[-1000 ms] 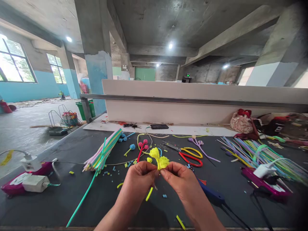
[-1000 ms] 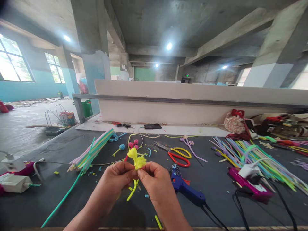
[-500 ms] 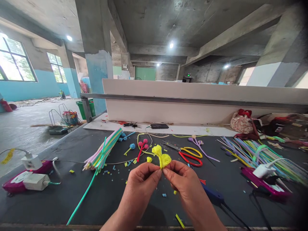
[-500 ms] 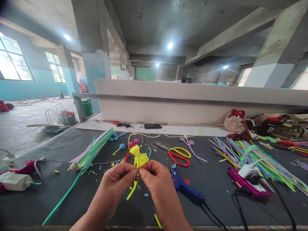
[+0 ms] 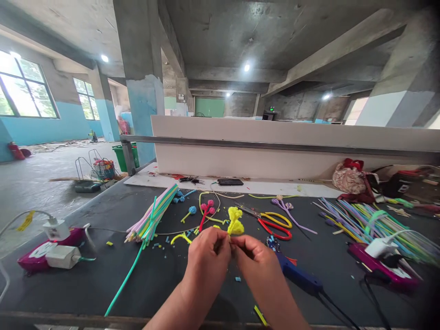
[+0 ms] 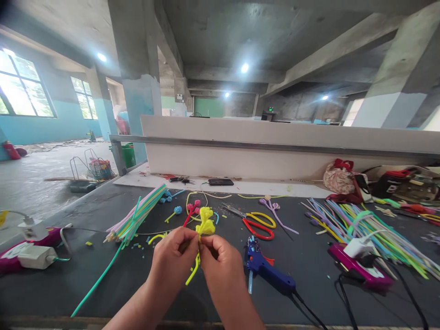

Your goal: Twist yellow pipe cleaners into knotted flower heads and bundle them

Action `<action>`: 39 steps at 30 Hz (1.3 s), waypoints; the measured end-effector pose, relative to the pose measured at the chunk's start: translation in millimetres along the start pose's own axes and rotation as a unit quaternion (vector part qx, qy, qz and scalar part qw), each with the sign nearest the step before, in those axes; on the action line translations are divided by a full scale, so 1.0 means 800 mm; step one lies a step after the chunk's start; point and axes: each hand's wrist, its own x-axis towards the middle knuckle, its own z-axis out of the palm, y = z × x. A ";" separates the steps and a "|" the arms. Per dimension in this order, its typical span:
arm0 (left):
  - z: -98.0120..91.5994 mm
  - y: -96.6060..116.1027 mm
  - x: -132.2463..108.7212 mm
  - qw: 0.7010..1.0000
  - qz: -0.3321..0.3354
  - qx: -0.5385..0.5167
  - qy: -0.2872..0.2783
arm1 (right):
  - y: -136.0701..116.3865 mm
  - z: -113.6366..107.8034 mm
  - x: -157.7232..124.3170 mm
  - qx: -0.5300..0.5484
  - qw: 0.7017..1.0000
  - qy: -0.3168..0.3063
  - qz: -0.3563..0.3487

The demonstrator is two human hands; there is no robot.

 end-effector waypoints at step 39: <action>-0.035 0.002 -0.007 0.840 -0.222 -0.454 -0.199 | -0.001 -0.039 -0.024 -0.033 0.902 0.293 -0.316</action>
